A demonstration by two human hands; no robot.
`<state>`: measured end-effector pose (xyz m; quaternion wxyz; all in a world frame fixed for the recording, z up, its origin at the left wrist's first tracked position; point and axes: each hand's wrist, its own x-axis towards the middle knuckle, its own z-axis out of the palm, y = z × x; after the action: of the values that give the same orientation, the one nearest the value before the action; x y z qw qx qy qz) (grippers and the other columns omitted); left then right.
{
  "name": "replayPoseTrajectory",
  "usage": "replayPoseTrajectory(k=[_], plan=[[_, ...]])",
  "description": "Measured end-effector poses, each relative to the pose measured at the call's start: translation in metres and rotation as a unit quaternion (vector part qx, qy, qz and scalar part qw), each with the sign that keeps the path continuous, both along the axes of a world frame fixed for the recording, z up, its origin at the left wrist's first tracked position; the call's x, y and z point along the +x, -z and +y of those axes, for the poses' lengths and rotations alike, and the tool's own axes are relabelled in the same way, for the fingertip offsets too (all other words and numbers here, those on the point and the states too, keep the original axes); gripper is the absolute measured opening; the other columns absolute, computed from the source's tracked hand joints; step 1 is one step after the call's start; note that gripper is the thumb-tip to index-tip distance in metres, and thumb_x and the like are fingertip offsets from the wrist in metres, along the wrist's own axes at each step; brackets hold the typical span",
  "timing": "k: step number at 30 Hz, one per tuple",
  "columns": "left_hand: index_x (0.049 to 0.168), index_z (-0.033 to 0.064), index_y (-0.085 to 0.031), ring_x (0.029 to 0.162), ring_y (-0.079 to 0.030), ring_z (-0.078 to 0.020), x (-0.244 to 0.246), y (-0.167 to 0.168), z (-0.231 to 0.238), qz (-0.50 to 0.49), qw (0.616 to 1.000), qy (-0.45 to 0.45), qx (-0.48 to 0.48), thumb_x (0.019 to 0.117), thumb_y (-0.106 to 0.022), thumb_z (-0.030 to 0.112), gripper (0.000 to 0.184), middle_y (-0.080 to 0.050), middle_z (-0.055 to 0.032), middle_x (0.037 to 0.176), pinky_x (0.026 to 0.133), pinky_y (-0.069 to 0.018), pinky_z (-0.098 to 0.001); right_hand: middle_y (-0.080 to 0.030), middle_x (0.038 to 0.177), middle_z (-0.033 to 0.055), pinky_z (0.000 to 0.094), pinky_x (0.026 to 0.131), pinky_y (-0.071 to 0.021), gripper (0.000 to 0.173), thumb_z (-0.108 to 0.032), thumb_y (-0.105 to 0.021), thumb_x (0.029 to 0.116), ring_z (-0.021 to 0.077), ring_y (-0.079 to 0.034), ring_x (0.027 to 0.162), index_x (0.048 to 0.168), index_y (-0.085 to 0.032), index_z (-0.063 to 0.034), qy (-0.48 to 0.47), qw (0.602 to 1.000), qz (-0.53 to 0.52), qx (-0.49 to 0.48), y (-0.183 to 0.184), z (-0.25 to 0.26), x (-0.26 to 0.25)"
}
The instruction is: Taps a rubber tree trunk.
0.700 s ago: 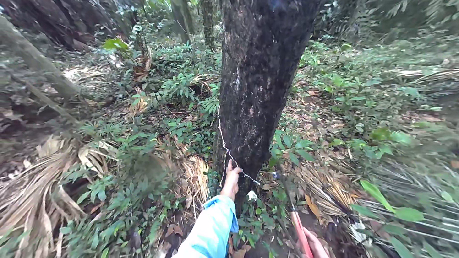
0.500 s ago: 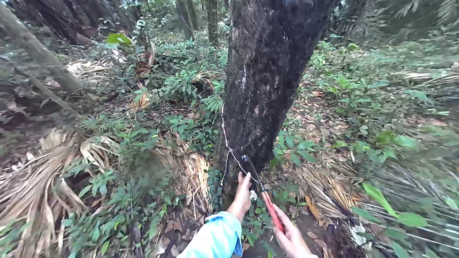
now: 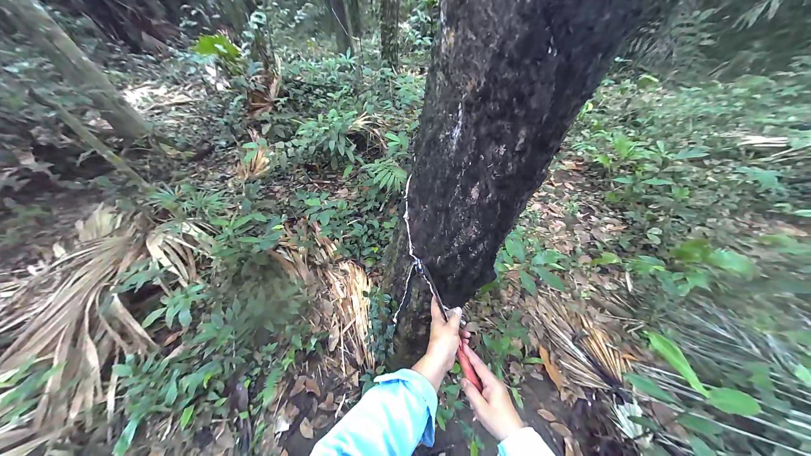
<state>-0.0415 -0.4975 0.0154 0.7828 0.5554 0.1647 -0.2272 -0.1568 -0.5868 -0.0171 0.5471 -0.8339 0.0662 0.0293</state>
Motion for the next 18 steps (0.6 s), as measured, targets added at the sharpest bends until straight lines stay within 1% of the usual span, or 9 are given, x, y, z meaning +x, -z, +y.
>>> replayPoseTrajectory(k=[2,4,5,7,9,10,13,16,18], plan=[[0.164,0.0149,-0.002,0.062,-0.056,-0.0118,0.003,0.000,-0.001,0.001,1.000,-0.004,0.003,0.1086,-0.050,0.012,0.073,-0.058,-0.0167,0.117,0.055,-0.0499,-0.0262,-0.055,0.147,0.0230,0.0356,0.076,-0.0567,0.062,-0.001,-0.056,0.0930,0.0221,-0.069,0.094,0.153,-0.042,0.0024,0.001,1.000,0.006,0.002,-0.002,0.001,0.003],[0.164,0.0143,-0.003,0.062,-0.056,-0.0113,0.005,0.001,-0.001,-0.005,1.000,-0.002,0.010,0.1084,-0.050,0.012,0.073,-0.060,-0.0172,0.118,0.055,-0.0487,-0.0258,-0.053,0.149,0.0236,0.0388,0.094,-0.0555,0.062,-0.001,-0.056,0.0918,0.0274,-0.068,0.114,0.152,-0.042,0.0041,-0.003,1.000,0.001,-0.005,-0.005,0.001,0.005],[0.164,0.0136,-0.003,0.061,-0.056,-0.0107,0.005,0.003,-0.001,-0.009,1.000,0.000,0.014,0.1082,-0.051,0.013,0.073,-0.061,-0.0170,0.117,0.055,-0.0485,-0.0254,-0.052,0.150,0.0243,0.0393,0.097,-0.0543,0.062,0.000,-0.056,0.0911,0.0289,-0.067,0.118,0.152,-0.043,0.0052,-0.002,1.000,-0.004,-0.005,-0.006,0.002,0.005],[0.164,0.0128,-0.003,0.060,-0.055,-0.0100,0.005,0.004,-0.001,-0.013,1.000,0.001,0.017,0.1076,-0.052,0.013,0.074,-0.061,-0.0163,0.115,0.055,-0.0485,-0.0250,-0.052,0.151,0.0240,0.0379,0.097,-0.0540,0.062,0.001,-0.056,0.0913,0.0279,-0.067,0.118,0.152,-0.043,0.0055,0.001,1.000,-0.008,-0.006,-0.007,0.005,0.004],[0.164,0.0119,-0.004,0.058,-0.054,-0.0089,0.007,0.003,-0.001,-0.016,1.000,0.001,0.025,0.1070,-0.053,0.012,0.075,-0.063,-0.0154,0.111,0.054,-0.0478,-0.0243,-0.053,0.149,0.0247,0.0379,0.091,-0.0557,0.062,0.002,-0.056,0.0910,0.0277,-0.069,0.111,0.152,-0.043,0.0057,0.008,1.000,-0.013,-0.010,-0.006,0.008,0.005],[0.164,0.0118,-0.004,0.058,-0.054,-0.0088,0.008,0.002,-0.001,-0.015,0.999,0.004,0.030,0.1068,-0.053,0.011,0.075,-0.064,-0.0152,0.111,0.054,-0.0474,-0.0243,-0.052,0.149,0.0251,0.0390,0.093,-0.0552,0.062,0.002,-0.056,0.0914,0.0290,-0.068,0.113,0.152,-0.042,0.0059,0.010,1.000,-0.013,-0.014,-0.005,0.009,0.007],[0.164,0.0126,-0.004,0.059,-0.054,-0.0095,0.015,0.003,0.001,-0.019,0.999,0.009,0.043,0.1063,-0.054,0.010,0.077,-0.064,-0.0143,0.108,0.055,-0.0474,-0.0249,-0.053,0.149,0.0261,0.0438,0.108,-0.0490,0.062,0.004,-0.057,0.0897,0.0352,-0.062,0.128,0.150,-0.043,0.0082,0.017,0.999,-0.030,-0.031,0.000,0.015,0.012],[0.164,0.0121,-0.004,0.059,-0.053,-0.0088,0.017,0.006,0.004,-0.026,0.998,0.022,0.052,0.1060,-0.054,0.010,0.077,-0.064,-0.0134,0.106,0.055,-0.0473,-0.0245,-0.053,0.147,0.0289,0.0452,0.109,-0.0480,0.063,0.007,-0.057,0.0883,0.0379,-0.061,0.129,0.149,-0.042,0.0110,0.018,0.998,-0.042,-0.037,0.000,0.020,0.013],[0.164,0.0122,-0.004,0.058,-0.053,-0.0086,0.016,0.002,0.008,-0.023,0.997,0.037,0.056,0.1067,-0.053,0.011,0.076,-0.064,-0.0124,0.105,0.055,-0.0471,-0.0242,-0.052,0.148,0.0299,0.0442,0.105,-0.0506,0.064,0.007,-0.056,0.0894,0.0369,-0.063,0.125,0.151,-0.040,0.0109,0.017,0.999,-0.019,-0.024,-0.010,0.024,0.009]])
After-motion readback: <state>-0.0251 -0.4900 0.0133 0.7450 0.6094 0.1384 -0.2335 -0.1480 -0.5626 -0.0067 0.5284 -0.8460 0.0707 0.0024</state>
